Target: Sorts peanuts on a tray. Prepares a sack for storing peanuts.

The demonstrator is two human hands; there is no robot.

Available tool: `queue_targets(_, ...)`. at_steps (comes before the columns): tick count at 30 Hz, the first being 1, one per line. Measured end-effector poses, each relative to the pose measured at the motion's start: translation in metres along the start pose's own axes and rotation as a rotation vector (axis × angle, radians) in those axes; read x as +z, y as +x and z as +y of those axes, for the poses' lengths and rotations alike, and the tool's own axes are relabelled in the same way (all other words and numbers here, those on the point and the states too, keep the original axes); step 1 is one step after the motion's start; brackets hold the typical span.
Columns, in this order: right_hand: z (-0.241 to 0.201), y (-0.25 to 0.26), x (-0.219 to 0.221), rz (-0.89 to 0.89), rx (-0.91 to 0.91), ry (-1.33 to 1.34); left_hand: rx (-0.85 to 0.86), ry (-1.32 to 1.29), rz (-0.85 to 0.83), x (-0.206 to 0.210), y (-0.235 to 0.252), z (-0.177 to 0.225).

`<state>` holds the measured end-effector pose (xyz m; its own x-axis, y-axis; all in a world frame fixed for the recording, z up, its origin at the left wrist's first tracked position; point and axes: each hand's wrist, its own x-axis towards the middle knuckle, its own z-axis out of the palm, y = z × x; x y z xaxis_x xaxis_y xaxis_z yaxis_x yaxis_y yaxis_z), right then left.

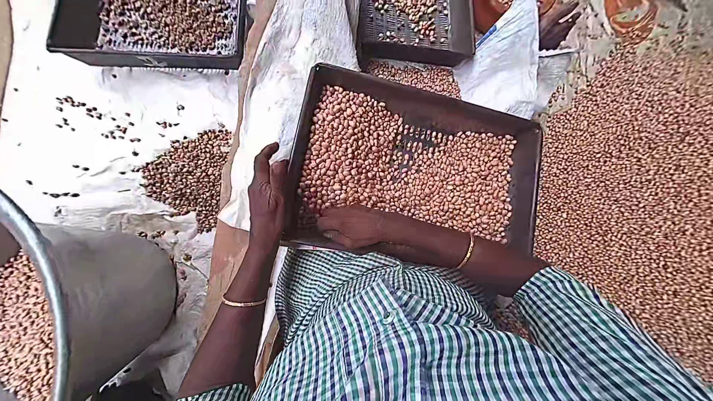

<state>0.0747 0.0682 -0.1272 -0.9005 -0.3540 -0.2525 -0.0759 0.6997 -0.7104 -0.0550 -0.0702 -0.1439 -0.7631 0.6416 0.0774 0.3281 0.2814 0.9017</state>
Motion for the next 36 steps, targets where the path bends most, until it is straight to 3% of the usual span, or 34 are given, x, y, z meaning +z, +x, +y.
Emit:
queue_targets(2, 0.013, -0.032, -0.020, -0.273, 0.121, -0.082, 0.108, 0.117, 0.023, -0.001, -0.006, 0.000)
queue_targets(4, 0.034, -0.070, -0.045, -0.350, 0.151, -0.141, 0.244, 0.128, 0.077, 0.000, -0.006, -0.004)
queue_targets(5, 0.040, -0.090, -0.064, -0.275, 0.148, -0.124, 0.327, 0.135, 0.102, 0.001, -0.006, -0.007)
queue_targets(8, 0.043, -0.143, -0.110, 0.350, 0.001, -0.020, 0.548, 0.233, 0.151, 0.002, -0.010, -0.016)
queue_targets(11, 0.046, -0.166, -0.104, 0.767, -0.013, 0.163, 0.620, 0.314, 0.158, 0.005, -0.015, -0.013)
queue_targets(13, 0.060, -0.173, -0.075, 0.880, 0.117, 0.198, 0.481, 0.126, 0.102, 0.014, -0.021, -0.001)
queue_targets(15, 0.068, -0.184, -0.050, 0.986, 0.286, 0.205, 0.221, -0.199, -0.021, 0.028, -0.026, 0.009)
queue_targets(18, 0.045, -0.209, -0.027, 1.140, 0.380, 0.316, -0.083, -0.589, -0.164, 0.032, -0.016, 0.013)
queue_targets(20, 0.027, -0.212, -0.014, 1.057, 0.354, 0.620, -0.233, -0.822, -0.147, 0.024, -0.004, 0.012)
queue_targets(23, 0.016, -0.188, 0.006, 0.685, 0.497, 1.131, -0.325, -1.138, -0.144, 0.014, 0.006, 0.011)
queue_targets(24, 0.016, -0.181, 0.012, 0.558, 0.537, 1.205, -0.313, -1.182, -0.146, 0.014, 0.006, 0.011)
queue_targets(26, 0.023, -0.166, 0.020, 0.475, 0.594, 1.269, -0.314, -1.185, -0.140, 0.015, 0.007, 0.011)
queue_targets(29, 0.052, -0.155, 0.005, 0.697, 0.571, 1.263, -0.332, -1.226, -0.139, 0.015, 0.008, 0.013)
queue_targets(34, 0.118, -0.150, -0.059, 1.420, 0.600, 1.085, -0.342, -1.338, -0.150, 0.011, 0.010, 0.002)
queue_targets(36, 0.120, -0.156, -0.061, 1.551, 0.528, 0.915, -0.344, -1.360, -0.131, 0.009, 0.009, 0.003)
